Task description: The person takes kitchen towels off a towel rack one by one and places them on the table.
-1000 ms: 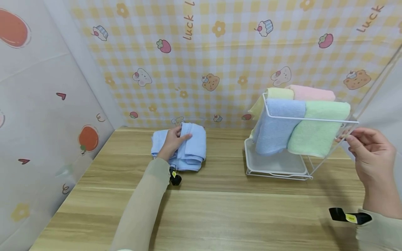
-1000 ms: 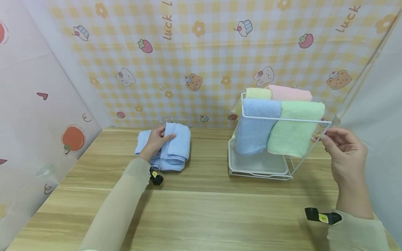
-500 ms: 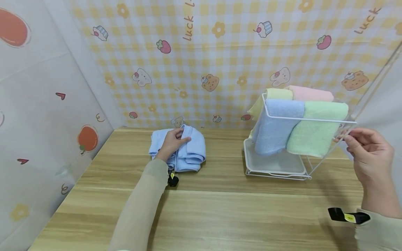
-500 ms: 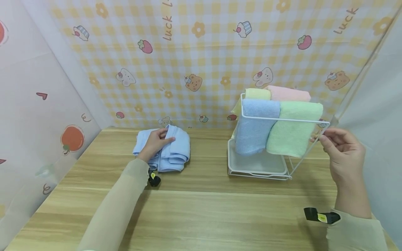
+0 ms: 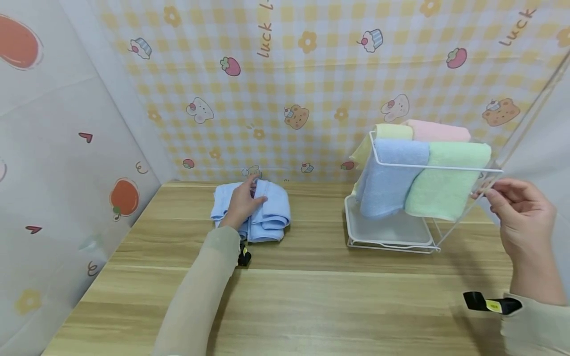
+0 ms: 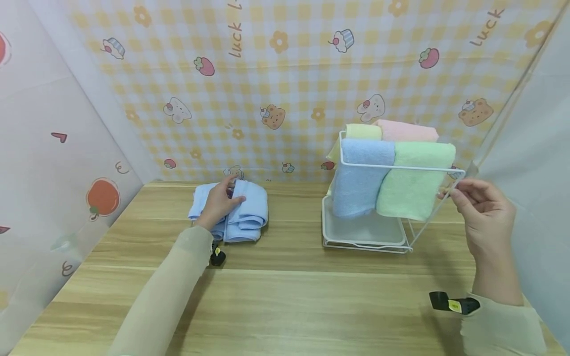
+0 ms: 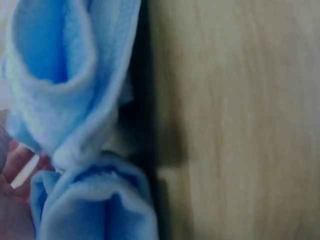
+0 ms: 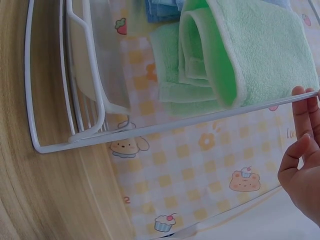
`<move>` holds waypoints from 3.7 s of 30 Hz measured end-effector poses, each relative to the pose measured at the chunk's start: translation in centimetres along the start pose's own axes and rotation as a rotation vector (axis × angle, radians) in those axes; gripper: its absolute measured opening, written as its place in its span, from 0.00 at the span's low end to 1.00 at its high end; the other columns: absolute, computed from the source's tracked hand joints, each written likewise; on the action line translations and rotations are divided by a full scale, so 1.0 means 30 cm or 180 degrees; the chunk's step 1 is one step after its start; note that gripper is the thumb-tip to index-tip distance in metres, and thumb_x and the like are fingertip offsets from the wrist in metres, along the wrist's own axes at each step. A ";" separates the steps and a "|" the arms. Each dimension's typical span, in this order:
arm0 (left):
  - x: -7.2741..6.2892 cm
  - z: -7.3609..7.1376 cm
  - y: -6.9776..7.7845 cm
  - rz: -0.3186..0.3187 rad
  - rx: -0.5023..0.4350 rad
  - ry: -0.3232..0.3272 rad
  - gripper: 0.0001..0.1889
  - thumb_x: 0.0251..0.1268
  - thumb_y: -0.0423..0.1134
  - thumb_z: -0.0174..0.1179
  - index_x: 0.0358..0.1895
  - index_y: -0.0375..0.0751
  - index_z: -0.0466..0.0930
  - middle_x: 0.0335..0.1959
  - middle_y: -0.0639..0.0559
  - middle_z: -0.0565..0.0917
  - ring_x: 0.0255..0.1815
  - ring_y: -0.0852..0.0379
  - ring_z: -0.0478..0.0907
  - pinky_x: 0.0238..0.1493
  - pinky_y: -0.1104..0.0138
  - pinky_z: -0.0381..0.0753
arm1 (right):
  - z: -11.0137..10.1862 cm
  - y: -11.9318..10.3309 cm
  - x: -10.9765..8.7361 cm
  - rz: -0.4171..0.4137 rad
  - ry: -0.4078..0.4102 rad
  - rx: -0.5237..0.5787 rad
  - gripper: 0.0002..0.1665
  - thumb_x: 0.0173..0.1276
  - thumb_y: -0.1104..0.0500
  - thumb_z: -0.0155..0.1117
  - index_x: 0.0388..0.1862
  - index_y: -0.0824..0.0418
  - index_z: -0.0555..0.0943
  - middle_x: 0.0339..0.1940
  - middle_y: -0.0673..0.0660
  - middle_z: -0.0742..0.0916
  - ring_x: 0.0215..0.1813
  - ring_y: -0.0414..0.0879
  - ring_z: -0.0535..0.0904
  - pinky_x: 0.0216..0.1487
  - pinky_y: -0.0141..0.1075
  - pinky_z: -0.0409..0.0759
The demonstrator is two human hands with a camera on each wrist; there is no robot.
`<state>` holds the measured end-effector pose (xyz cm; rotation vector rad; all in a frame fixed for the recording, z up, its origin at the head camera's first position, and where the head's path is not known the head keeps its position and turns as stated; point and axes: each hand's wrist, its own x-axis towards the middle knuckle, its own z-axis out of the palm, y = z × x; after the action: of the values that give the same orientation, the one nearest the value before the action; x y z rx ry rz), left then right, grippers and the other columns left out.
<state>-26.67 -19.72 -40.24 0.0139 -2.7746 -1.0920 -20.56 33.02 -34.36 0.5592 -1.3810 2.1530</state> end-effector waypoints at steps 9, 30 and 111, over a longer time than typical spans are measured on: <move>-0.019 -0.027 -0.028 0.0116 0.0176 -0.0099 0.32 0.64 0.37 0.68 0.70 0.33 0.68 0.71 0.32 0.67 0.71 0.35 0.66 0.73 0.47 0.66 | 0.003 -0.002 -0.001 0.0004 -0.0007 -0.0003 0.12 0.63 0.84 0.56 0.46 0.82 0.77 0.36 0.59 0.89 0.34 0.43 0.85 0.30 0.24 0.79; -0.020 -0.051 -0.057 -0.0095 -0.0190 -0.0196 0.32 0.66 0.36 0.65 0.71 0.32 0.65 0.70 0.31 0.65 0.62 0.36 0.74 0.63 0.50 0.77 | 0.016 0.002 -0.006 0.0054 0.0192 -0.0027 0.12 0.62 0.84 0.57 0.45 0.81 0.78 0.34 0.59 0.89 0.33 0.43 0.85 0.28 0.23 0.79; 0.079 0.020 0.996 0.2133 0.0970 -0.1171 0.28 0.66 0.52 0.65 0.67 0.48 0.73 0.61 0.56 0.80 0.62 0.63 0.73 0.62 0.77 0.69 | 0.012 -0.003 -0.005 -0.0055 -0.0051 -0.0088 0.16 0.63 0.86 0.53 0.49 0.82 0.76 0.40 0.60 0.89 0.43 0.44 0.87 0.42 0.24 0.84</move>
<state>-27.62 2.43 -20.06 -1.0858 -2.8440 -0.5319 -20.36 32.69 -34.24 0.5770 -1.4072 2.1169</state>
